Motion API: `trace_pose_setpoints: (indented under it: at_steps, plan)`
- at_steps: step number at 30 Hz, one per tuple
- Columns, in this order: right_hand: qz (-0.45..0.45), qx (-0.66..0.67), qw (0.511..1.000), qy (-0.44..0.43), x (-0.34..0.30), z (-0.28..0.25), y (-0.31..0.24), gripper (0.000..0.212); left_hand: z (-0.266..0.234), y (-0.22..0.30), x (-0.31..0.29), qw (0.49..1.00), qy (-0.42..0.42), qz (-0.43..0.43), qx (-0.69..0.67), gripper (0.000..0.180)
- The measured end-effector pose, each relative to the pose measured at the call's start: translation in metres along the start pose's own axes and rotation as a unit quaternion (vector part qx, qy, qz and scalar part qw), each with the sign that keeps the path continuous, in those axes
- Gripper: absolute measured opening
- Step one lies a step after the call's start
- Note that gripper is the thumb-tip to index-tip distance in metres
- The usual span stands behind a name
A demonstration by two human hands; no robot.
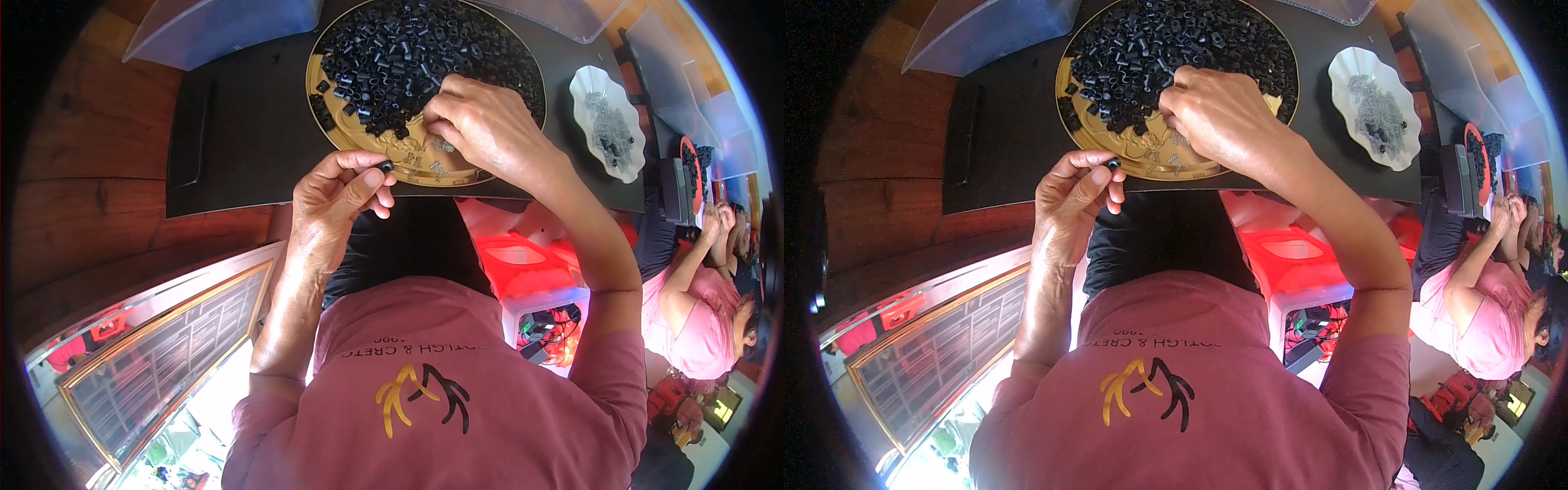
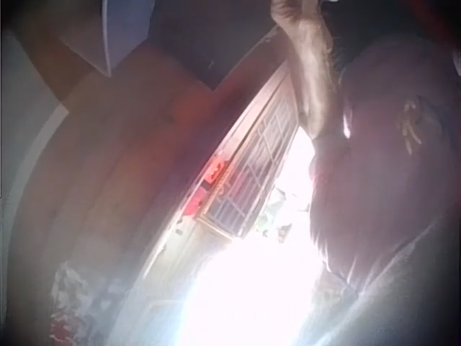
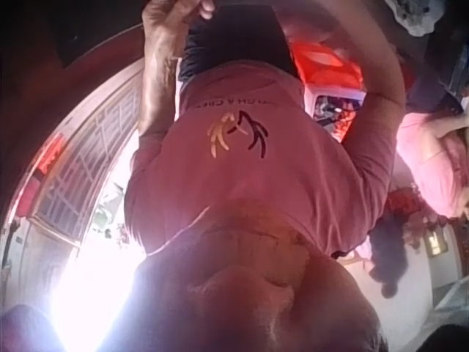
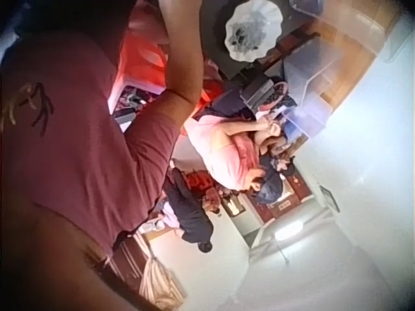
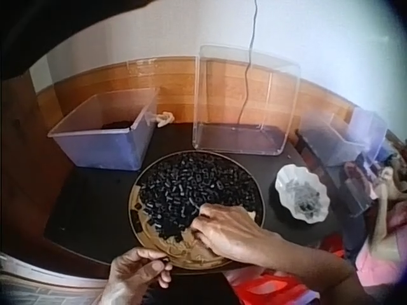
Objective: The person picks small black plastic components from a tray and places selected items into a bowl by hand.
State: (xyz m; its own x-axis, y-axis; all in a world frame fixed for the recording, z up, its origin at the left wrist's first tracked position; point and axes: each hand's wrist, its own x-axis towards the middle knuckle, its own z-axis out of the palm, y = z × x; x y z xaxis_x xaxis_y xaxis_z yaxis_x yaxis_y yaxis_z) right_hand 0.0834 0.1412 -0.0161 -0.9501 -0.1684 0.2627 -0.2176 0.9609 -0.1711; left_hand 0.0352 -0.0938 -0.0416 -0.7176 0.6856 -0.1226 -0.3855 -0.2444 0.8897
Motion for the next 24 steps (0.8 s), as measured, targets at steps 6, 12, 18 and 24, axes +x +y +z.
trace_pose_setpoints:
  at_steps: [6,12,18,24]
  plan:
    - [-0.027,-0.049,0.998,-0.039,0.007,-0.007,-0.003,0.009,-0.001,0.001,0.005,0.998,-0.019,-0.022,-0.059,0.018]
    - [-0.057,-0.038,0.998,-0.013,0.005,-0.010,-0.002,0.014,0.002,0.003,0.007,0.992,-0.037,-0.017,-0.116,0.018]
    - [0.028,0.298,0.950,0.093,-0.003,-0.017,-0.008,0.015,0.006,0.002,0.006,0.991,-0.045,-0.013,-0.123,0.019]
    - [0.097,0.560,0.820,0.069,-0.017,-0.029,-0.027,0.017,0.017,0.003,0.011,0.987,-0.073,-0.005,-0.145,0.020]
